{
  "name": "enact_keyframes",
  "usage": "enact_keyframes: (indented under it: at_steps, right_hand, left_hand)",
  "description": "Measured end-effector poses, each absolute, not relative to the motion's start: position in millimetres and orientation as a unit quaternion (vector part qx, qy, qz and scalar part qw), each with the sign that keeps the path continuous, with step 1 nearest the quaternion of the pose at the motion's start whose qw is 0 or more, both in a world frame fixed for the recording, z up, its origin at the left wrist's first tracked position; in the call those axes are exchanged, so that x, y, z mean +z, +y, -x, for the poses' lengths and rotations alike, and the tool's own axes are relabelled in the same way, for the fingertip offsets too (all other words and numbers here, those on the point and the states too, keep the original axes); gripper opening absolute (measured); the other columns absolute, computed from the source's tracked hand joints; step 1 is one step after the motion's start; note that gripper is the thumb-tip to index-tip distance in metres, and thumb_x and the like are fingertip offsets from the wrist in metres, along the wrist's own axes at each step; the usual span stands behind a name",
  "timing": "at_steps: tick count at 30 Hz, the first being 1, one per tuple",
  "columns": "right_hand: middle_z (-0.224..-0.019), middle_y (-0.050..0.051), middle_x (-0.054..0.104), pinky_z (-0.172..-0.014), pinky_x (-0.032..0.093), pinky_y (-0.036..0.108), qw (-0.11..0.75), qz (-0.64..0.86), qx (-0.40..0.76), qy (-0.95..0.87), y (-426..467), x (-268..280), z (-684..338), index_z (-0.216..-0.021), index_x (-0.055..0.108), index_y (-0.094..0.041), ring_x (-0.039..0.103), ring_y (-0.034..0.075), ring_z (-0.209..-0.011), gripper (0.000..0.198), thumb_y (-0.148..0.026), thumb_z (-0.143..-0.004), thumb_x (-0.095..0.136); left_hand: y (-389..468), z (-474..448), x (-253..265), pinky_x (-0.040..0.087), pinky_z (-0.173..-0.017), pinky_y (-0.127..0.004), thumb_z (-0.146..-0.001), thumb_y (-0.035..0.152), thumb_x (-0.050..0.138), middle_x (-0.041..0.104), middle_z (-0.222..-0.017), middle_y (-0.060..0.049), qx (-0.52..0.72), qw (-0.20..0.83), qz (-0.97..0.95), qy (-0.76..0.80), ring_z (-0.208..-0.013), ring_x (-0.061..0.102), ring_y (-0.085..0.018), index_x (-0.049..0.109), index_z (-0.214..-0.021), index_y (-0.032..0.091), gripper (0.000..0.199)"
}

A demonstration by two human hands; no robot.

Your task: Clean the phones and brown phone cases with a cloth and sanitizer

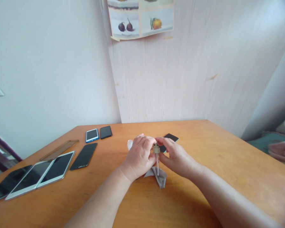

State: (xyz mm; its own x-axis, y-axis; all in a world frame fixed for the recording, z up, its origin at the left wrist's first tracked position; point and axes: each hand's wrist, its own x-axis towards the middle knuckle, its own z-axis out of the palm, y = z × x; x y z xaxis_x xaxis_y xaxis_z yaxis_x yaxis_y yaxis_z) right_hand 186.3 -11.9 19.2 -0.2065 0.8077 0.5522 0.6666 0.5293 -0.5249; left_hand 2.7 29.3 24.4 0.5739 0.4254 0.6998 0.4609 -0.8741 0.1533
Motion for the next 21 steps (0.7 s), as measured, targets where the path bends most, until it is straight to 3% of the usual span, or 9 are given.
enact_keyframes:
  at_steps: [10, 21]
  right_hand:
    - [-0.108, 0.008, 0.066, -0.088, 0.047, 0.033, 0.419, 0.470, 0.037, -0.776, -9.3, 25.4, -184.1, -0.116, 0.057, -0.022, 0.060, 0.021, -0.101, 0.045, -0.005, -0.074, 0.054]
    - [-0.110, 0.006, 0.065, -0.088, 0.047, 0.033, 0.423, 0.465, 0.031, -0.777, -7.7, 21.1, -186.4, -0.118, 0.055, -0.023, 0.060, 0.021, -0.104, 0.052, -0.001, -0.071, 0.053]
  left_hand:
    - [33.3, -7.0, 22.0, 0.037, -0.109, -0.050, -0.076, 0.009, 0.059, 0.062, -0.102, -0.005, -0.410, 0.053, 0.879, -0.239, -0.101, 0.058, -0.024, 0.047, -0.107, 0.024, 0.037]
    - [32.3, -7.1, 23.2, 0.037, -0.109, -0.049, -0.076, 0.009, 0.061, 0.063, -0.107, -0.006, -0.408, 0.083, 0.878, -0.236, -0.104, 0.057, -0.024, 0.048, -0.109, 0.022, 0.038]
